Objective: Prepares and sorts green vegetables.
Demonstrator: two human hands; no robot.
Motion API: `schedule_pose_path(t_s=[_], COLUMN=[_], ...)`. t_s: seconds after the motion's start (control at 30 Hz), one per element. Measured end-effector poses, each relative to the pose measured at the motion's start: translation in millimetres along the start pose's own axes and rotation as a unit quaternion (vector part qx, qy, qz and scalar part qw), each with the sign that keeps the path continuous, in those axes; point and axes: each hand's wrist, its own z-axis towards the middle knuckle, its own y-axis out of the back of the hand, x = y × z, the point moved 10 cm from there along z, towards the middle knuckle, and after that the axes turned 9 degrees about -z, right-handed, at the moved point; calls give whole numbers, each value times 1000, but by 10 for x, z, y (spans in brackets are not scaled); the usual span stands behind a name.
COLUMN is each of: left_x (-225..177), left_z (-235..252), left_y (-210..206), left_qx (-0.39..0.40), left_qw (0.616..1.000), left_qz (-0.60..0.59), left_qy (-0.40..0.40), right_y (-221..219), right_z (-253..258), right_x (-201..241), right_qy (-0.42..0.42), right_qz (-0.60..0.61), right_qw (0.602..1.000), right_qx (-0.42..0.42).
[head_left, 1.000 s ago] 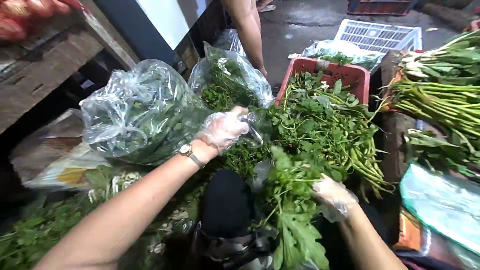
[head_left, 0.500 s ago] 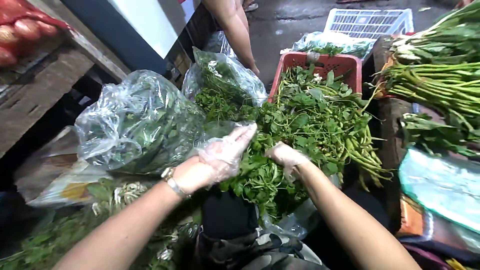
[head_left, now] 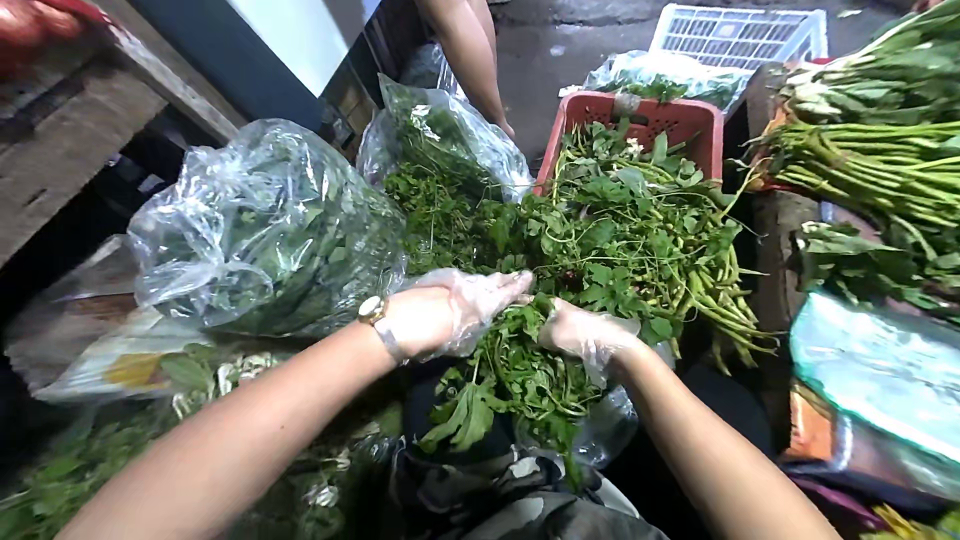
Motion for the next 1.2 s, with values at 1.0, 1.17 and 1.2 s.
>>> schedule_pose_path(t_s=[1.0, 1.17, 1.2], left_x=[296, 144, 134], left_z=[-353, -212, -165], left_y=[-631, -683, -720], left_qx=[-458, -452, -453], left_qw=[792, 742, 739], left_qz=[-377, -473, -487], left_qy=[-143, -145, -104], right_y=[-124, -3, 1], right_z=[-95, -156, -158], right_x=[-426, -456, -485], right_qy=[-113, -109, -98], right_qz=[447, 402, 414], right_qw=[858, 843, 843], right_qx=[-226, -339, -329])
